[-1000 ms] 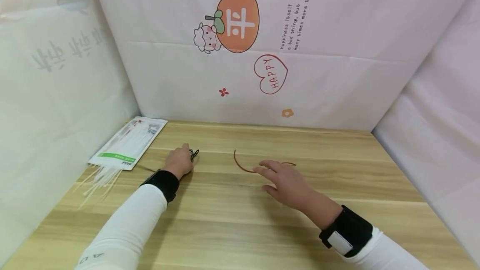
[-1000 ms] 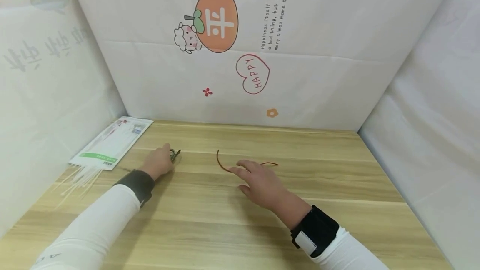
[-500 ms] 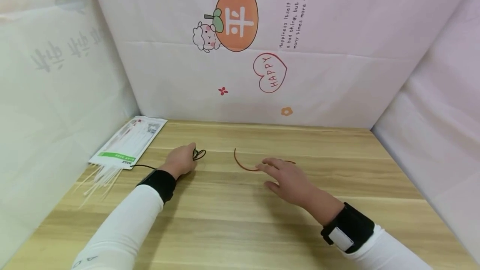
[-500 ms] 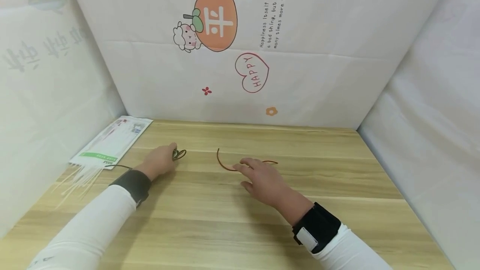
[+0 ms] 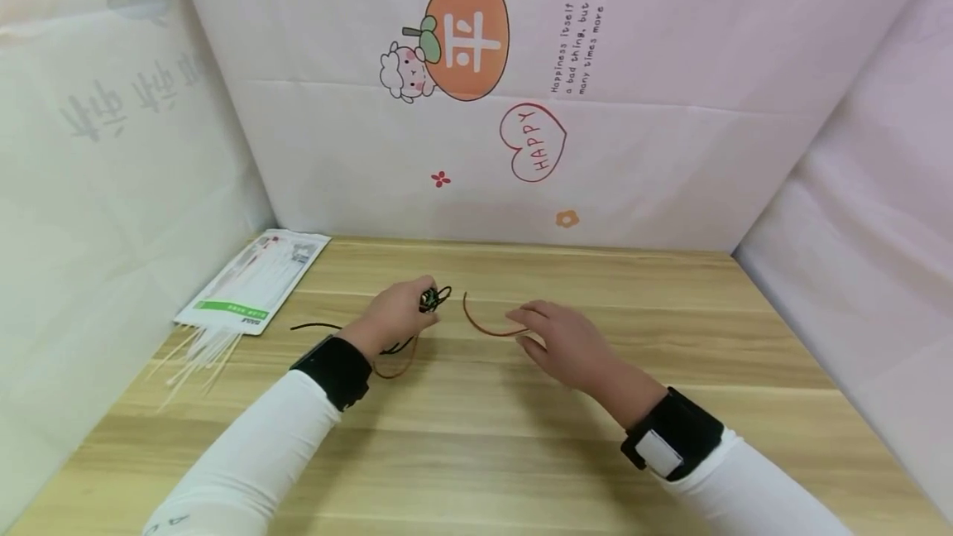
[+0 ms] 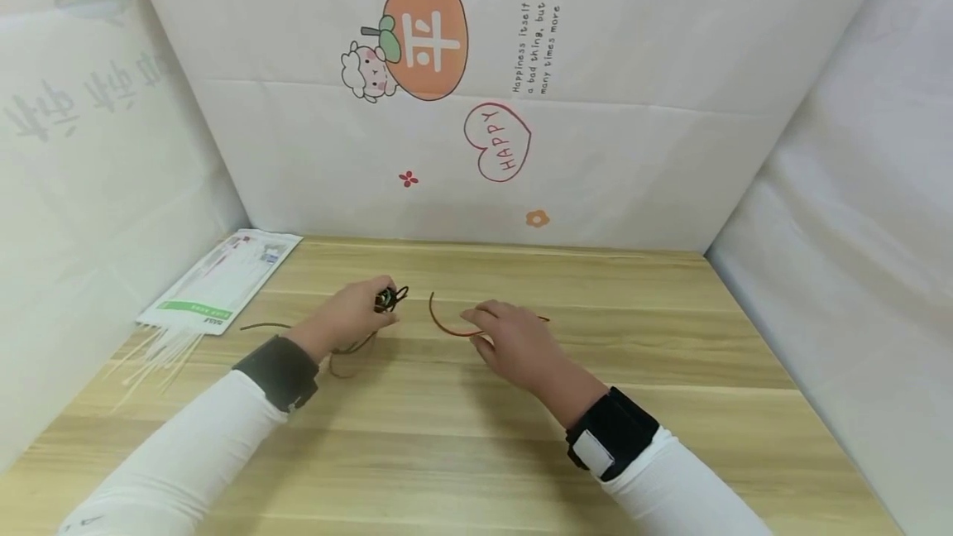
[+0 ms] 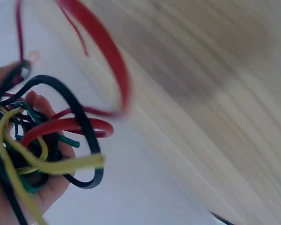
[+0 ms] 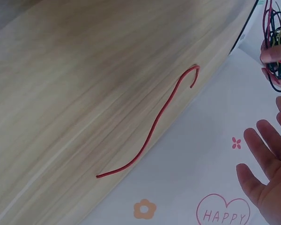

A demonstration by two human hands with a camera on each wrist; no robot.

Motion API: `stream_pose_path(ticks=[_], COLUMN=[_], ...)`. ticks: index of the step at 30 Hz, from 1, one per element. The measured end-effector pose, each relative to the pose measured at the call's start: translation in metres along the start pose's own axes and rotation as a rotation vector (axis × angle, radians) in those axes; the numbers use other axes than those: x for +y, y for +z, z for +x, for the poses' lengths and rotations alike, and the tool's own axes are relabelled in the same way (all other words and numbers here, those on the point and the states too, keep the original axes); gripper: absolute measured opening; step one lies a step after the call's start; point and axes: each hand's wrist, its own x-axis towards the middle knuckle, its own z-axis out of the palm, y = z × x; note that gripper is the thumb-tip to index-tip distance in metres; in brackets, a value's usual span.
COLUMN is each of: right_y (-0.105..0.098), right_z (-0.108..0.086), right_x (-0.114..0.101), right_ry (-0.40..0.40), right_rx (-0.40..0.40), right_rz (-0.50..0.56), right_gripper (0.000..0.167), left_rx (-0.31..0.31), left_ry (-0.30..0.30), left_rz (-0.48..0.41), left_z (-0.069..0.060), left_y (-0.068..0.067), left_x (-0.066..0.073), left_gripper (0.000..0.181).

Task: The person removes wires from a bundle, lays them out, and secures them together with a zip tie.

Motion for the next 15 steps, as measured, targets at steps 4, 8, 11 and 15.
stream_pose_path(ticks=[4,8,11,15], right_y=[0.002,0.004,0.006,0.011], right_z=[0.011,0.022,0.029,0.035], right_x=[-0.005,-0.014,-0.020,-0.025], right_ry=[0.019,0.055,0.108,0.179], right_rx=[0.021,0.026,0.005,-0.041], right_rz=[-0.022,-0.027,-0.016,0.007], right_gripper=[0.029,0.022,0.021,0.021], left_rx=[-0.005,0.006,0.016,0.006], left_ry=[0.038,0.081,0.107,0.121], left_rz=[0.001,0.059,0.100,0.144], left_z=[-0.001,-0.001,0.000,0.000], left_y=[0.004,0.008,0.011,0.015], left_x=[0.017,0.031,0.039,0.048], left_gripper=[0.024,0.019,0.016,0.017])
